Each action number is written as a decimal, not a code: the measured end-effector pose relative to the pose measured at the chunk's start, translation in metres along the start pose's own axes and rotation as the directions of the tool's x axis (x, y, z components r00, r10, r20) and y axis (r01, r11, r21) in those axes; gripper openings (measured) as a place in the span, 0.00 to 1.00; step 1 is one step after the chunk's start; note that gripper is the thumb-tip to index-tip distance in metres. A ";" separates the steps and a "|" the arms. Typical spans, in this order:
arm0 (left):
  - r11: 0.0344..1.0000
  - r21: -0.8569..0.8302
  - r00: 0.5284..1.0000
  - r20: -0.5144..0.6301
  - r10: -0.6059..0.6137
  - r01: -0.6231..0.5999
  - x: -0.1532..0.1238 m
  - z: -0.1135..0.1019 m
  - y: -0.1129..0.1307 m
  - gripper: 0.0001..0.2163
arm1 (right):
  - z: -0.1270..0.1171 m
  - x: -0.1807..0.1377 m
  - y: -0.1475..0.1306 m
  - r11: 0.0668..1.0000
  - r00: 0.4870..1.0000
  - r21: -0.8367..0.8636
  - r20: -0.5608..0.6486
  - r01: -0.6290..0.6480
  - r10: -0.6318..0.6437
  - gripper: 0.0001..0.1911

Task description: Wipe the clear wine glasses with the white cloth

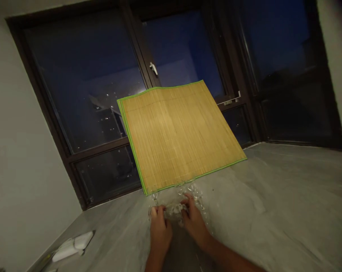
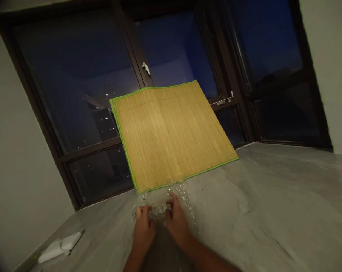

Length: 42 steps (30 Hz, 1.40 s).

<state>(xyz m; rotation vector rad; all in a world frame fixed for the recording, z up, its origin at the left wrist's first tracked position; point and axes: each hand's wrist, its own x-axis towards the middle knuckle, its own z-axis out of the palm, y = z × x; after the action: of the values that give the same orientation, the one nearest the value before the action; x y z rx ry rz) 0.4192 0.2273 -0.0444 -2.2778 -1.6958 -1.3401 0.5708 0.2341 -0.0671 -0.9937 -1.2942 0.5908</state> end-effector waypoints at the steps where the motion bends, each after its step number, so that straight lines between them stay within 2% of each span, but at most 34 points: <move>1: 1.000 -0.004 1.000 -0.006 -0.004 0.004 0.000 0.000 0.001 0.18 | -0.001 0.001 0.000 0.999 0.998 -0.047 -0.063 0.027 -0.030 0.30; 3: 1.000 -0.013 1.000 -0.012 -0.004 0.004 0.000 0.001 0.002 0.18 | -0.004 0.003 -0.002 0.992 0.989 -0.118 -0.132 0.046 -0.061 0.30; 5: 1.000 -0.015 1.000 -0.006 0.008 -0.008 -0.001 0.002 0.003 0.18 | -0.007 0.003 -0.004 0.989 0.993 -0.146 -0.107 0.029 -0.044 0.30; 9: 1.000 -0.017 1.000 -0.016 0.019 -0.019 -0.001 0.003 0.001 0.20 | -0.007 0.000 -0.007 0.998 0.999 -0.070 0.045 0.004 -0.001 0.30; 12: 0.999 -0.040 0.998 -0.064 -0.025 0.022 0.000 0.004 -0.006 0.19 | -0.005 -0.004 -0.008 0.999 0.989 0.040 0.149 -0.016 0.010 0.30; 16: 0.993 -0.077 0.990 -0.097 -0.099 0.091 0.000 0.008 -0.014 0.16 | -0.003 -0.010 -0.006 0.994 0.943 0.088 0.322 0.057 -0.083 0.42; 20: 0.989 -0.106 0.990 -0.086 -0.114 0.105 0.001 0.011 -0.014 0.14 | -0.003 -0.014 -0.003 0.975 0.895 -0.005 0.396 0.224 -0.204 0.49; 26: 0.992 -0.073 0.993 -0.051 -0.102 0.098 0.002 0.003 -0.004 0.15 | -0.007 -0.011 -0.005 0.932 0.900 -0.204 0.383 0.300 -0.207 0.52; 29: 0.996 -0.028 0.996 -0.031 -0.083 0.082 0.000 0.001 -0.003 0.17 | -0.009 -0.009 -0.004 0.933 0.912 -0.270 0.394 0.237 -0.118 0.51; 33: 0.997 -0.014 0.996 -0.056 -0.075 0.075 -0.002 0.002 -0.004 0.16 | -0.010 -0.010 -0.002 0.976 0.879 -0.172 0.475 0.133 -0.036 0.49; 35: 0.997 -0.042 0.995 -0.069 -0.072 0.069 -0.002 0.002 -0.004 0.15 | -0.010 -0.010 -0.004 0.992 0.881 -0.108 0.473 0.068 -0.009 0.48; 38: 0.989 -0.133 0.995 -0.068 -0.071 0.061 0.000 0.002 -0.006 0.11 | -0.009 -0.010 -0.009 0.994 0.871 0.044 0.487 -0.096 0.063 0.51; 42: 0.953 -0.294 0.993 -0.060 -0.100 0.078 0.002 0.001 -0.016 0.09 | -0.007 -0.013 -0.019 0.915 0.802 0.212 0.573 -0.343 0.169 0.56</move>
<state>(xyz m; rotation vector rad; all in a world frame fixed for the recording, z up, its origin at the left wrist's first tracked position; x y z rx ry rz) 0.4074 0.2357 -0.0507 -2.2791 -1.6965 -1.7790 0.5717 0.2123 -0.0570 -0.7660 -1.5057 1.3273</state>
